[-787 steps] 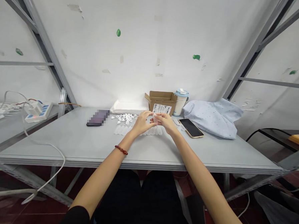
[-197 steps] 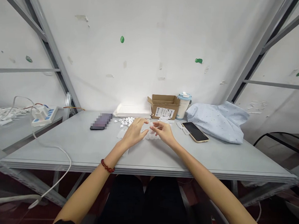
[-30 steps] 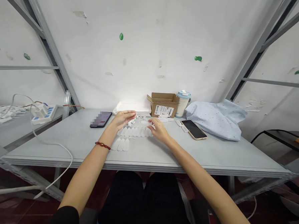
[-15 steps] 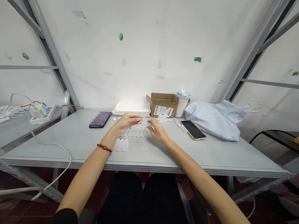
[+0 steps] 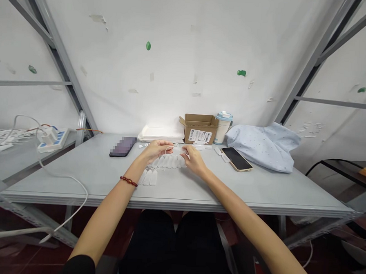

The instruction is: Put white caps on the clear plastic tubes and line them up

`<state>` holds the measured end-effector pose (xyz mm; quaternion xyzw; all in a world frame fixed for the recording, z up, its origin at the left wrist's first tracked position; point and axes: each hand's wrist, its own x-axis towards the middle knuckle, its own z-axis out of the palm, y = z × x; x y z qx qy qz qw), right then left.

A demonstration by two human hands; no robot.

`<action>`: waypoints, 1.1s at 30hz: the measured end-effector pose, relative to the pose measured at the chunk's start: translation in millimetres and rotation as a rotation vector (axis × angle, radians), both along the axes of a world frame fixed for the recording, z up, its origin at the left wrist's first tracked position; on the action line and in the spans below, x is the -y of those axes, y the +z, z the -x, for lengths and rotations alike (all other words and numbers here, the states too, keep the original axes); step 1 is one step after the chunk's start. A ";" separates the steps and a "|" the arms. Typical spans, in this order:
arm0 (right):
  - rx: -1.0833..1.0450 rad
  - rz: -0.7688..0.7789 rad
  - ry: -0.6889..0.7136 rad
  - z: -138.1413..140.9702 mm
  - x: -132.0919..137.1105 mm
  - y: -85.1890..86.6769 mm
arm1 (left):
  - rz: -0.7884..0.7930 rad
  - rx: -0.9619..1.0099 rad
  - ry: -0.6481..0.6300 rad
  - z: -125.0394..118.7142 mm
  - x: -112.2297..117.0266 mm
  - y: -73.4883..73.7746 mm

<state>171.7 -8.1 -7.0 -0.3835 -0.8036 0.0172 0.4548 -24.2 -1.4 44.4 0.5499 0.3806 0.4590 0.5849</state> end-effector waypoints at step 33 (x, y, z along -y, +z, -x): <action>0.163 0.075 0.093 8.2 23.6 8.1 | -0.120 -0.171 -0.129 7.1 4.9 3.4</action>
